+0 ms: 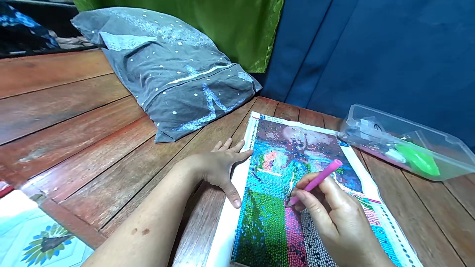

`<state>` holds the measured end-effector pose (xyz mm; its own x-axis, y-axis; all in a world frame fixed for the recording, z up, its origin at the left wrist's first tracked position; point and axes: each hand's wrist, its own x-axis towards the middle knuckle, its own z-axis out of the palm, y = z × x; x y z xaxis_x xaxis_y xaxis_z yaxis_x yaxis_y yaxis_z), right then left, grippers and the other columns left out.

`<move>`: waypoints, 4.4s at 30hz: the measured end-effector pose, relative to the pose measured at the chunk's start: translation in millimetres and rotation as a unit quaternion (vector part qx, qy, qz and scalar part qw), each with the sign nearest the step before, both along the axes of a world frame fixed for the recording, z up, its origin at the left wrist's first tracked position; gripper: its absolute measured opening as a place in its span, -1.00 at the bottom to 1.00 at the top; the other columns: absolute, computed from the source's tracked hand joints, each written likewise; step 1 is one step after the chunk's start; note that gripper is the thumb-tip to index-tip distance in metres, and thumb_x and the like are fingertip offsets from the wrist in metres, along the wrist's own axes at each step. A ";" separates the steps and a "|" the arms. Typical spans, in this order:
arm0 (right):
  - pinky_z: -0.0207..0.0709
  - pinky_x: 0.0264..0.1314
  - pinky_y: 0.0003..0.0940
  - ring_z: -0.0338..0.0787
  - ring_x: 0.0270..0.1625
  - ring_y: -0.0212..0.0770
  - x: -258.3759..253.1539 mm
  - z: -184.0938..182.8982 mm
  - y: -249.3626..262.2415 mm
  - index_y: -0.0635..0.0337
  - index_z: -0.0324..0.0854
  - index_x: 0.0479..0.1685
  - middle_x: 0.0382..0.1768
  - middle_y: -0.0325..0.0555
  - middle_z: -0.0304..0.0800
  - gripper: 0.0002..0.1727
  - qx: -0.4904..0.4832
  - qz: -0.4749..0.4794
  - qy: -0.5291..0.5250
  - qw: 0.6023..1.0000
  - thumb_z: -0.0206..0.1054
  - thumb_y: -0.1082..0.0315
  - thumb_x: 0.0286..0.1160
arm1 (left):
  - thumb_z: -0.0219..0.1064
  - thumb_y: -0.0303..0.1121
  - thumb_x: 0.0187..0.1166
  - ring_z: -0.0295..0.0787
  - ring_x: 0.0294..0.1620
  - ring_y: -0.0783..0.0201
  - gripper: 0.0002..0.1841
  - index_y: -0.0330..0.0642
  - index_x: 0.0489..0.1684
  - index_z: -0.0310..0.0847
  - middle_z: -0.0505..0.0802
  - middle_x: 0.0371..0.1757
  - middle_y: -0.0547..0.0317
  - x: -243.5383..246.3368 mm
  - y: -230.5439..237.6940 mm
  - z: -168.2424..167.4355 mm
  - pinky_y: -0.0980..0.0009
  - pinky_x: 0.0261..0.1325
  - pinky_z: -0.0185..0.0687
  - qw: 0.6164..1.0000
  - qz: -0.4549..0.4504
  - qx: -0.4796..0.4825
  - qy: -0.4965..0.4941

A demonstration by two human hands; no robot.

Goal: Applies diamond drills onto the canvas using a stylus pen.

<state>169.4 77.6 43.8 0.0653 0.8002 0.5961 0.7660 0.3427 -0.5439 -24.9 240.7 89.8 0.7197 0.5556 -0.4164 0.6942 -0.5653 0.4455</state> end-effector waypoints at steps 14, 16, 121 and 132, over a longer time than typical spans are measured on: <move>0.65 -0.27 -0.78 0.73 -0.39 -0.65 2.0 -4.4 -0.3 0.19 0.59 -0.11 -0.36 -0.31 0.74 -0.79 0.005 0.000 -0.010 1.000 0.15 0.25 0.67 | 0.81 0.02 0.01 -0.63 0.93 -0.28 0.37 0.13 0.96 -0.19 -0.29 0.96 -0.03 0.2 0.8 -1.5 -0.23 0.84 -0.71 1.000 -0.009 0.004 0.005; 0.66 -0.27 -0.77 0.73 -0.39 -0.65 1.5 -4.6 -0.4 0.19 0.59 -0.11 -0.36 -0.32 0.74 -0.79 0.003 0.003 -0.008 1.000 0.15 0.24 0.67 | 0.81 0.02 0.01 -0.64 0.93 -0.26 0.38 0.14 0.96 -0.19 -0.30 0.96 -0.02 -0.1 0.7 -1.3 -0.22 0.84 -0.73 1.000 -0.010 0.003 0.003; 0.78 -0.31 -0.63 0.84 -0.36 -0.53 15.6 -4.0 -5.7 0.12 0.57 -0.07 -0.32 -0.39 0.81 -0.88 -0.050 0.037 0.166 0.984 0.18 0.30 0.65 | 0.84 0.02 -0.07 -0.53 0.94 -0.26 0.40 0.06 0.95 -0.12 -0.21 0.96 -0.01 0.3 -2.7 -5.0 -0.22 0.85 -0.61 0.999 -0.007 0.043 -0.010; 0.77 -0.32 -0.65 0.83 -0.37 -0.53 15.7 -6.7 -5.1 0.13 0.58 -0.07 -0.32 -0.38 0.81 -0.86 -0.047 0.039 0.151 0.987 0.18 0.30 0.65 | 0.89 0.02 -0.22 -0.40 0.93 -0.33 0.45 -0.03 0.93 -0.04 -0.11 0.95 -0.11 -1.6 -2.8 -12.3 -0.26 0.86 -0.53 0.995 -0.015 0.082 -0.045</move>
<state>185.1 72.5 37.1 0.1657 0.8602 0.4823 0.5370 0.3315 -0.7757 -26.6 237.8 77.5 0.7676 0.5883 -0.2546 0.6370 -0.6557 0.4054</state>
